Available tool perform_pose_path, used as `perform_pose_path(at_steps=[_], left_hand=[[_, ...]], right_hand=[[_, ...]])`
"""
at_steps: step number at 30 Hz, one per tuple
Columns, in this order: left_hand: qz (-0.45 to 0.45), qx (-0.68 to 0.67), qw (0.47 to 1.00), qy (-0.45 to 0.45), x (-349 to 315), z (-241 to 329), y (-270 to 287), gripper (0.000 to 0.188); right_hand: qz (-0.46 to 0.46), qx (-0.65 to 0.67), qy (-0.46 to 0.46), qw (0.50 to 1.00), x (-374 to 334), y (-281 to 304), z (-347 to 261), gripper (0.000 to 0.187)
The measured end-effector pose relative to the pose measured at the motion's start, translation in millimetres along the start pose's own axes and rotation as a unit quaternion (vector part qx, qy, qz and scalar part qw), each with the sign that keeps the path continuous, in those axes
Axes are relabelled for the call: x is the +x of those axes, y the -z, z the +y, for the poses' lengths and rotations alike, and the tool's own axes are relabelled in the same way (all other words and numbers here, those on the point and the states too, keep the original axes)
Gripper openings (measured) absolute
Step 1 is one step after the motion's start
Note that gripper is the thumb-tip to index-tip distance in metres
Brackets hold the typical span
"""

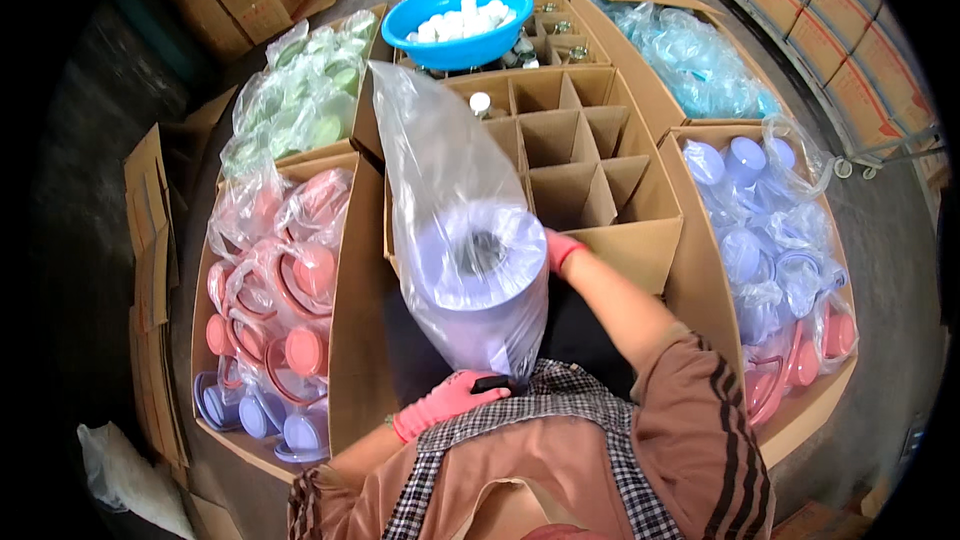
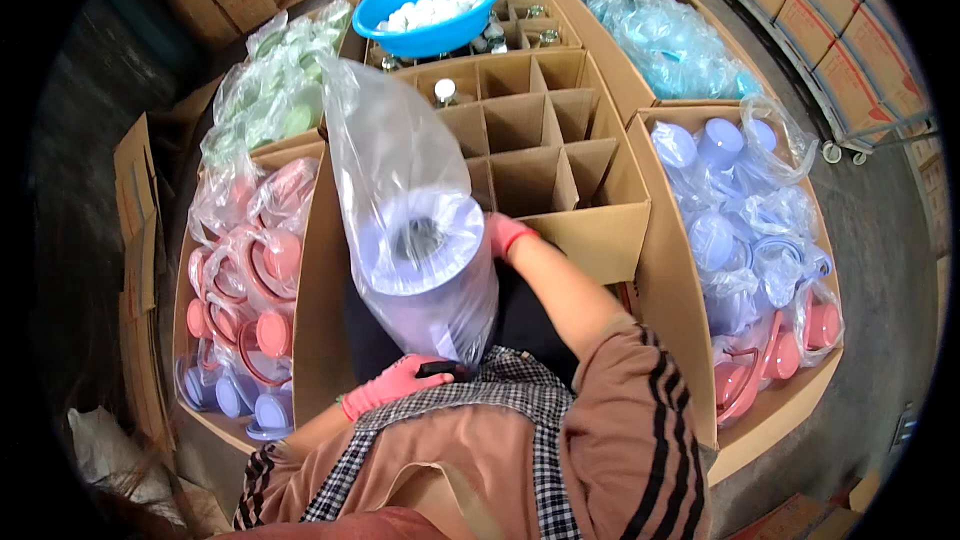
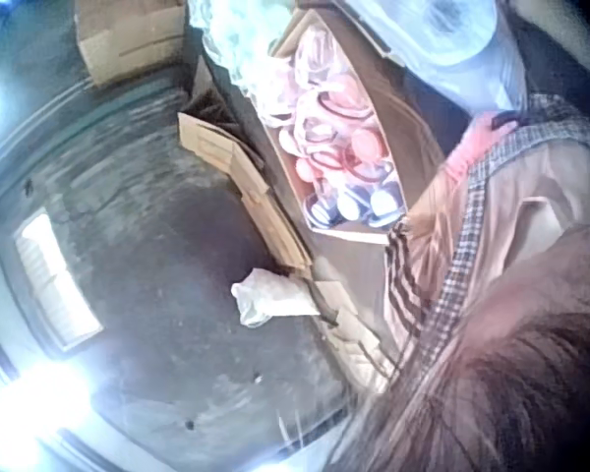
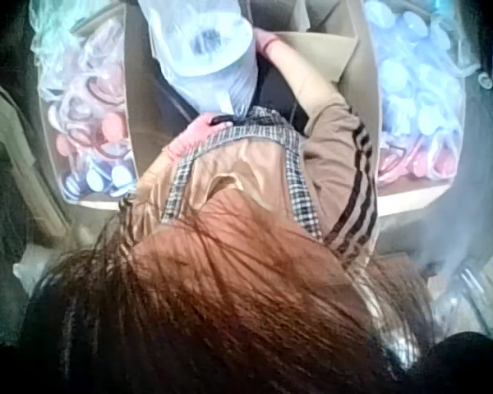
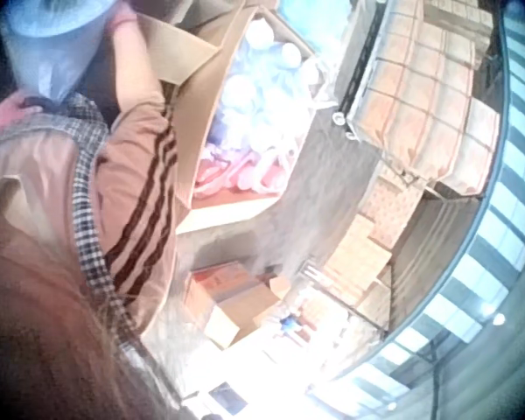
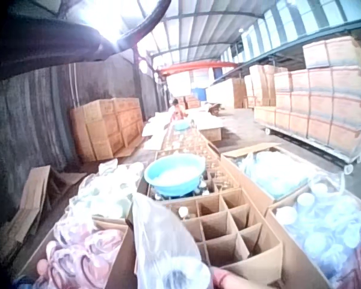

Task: The person assembles purple electric kettles by inserting a metal heating element into the base, screwing on the lid, and placing the unit into a plastic bag. They then place the packaged kettles into a cardboard box.

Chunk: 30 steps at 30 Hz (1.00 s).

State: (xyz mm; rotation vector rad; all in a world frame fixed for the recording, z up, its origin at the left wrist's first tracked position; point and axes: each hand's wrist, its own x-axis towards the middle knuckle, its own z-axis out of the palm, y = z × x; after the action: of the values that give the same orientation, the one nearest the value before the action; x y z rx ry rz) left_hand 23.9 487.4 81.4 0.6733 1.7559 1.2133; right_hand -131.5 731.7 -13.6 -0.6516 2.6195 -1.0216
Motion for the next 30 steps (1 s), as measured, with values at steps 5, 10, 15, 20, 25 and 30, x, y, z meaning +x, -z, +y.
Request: perform_pose_path(at_steps=[5,10,15,20,25,30], left_hand=[[0.004,-0.165,0.986,-0.022,-2.2,-15.6,-9.4,0.027],[0.141,-0.044,0.988,-0.034,18.3,-19.3,-22.7,0.020],[0.304,-0.245,0.920,-0.031,8.4,28.8,23.3,0.014],[0.418,-0.304,0.837,-0.179,-33.2,91.3,96.5,0.022],[0.386,-0.222,0.876,-0.184,-42.0,109.1,121.8,0.060],[0.406,-0.104,0.891,-0.174,-28.5,77.1,77.1,0.059]], right_hand=[[-0.031,-0.086,-0.037,0.995,-20.7,-5.5,-17.4,0.027],[-0.052,0.015,-0.083,0.995,-20.4,-6.0,-15.5,0.039],[-0.108,-0.169,-0.095,0.975,-30.4,11.3,-36.2,0.034],[0.126,-0.170,0.067,0.975,-105.6,10.6,-124.9,0.025],[0.021,-0.028,0.098,0.995,-141.8,19.2,-171.8,0.028],[0.252,-0.079,0.098,0.960,-150.5,121.6,-204.8,0.032]])
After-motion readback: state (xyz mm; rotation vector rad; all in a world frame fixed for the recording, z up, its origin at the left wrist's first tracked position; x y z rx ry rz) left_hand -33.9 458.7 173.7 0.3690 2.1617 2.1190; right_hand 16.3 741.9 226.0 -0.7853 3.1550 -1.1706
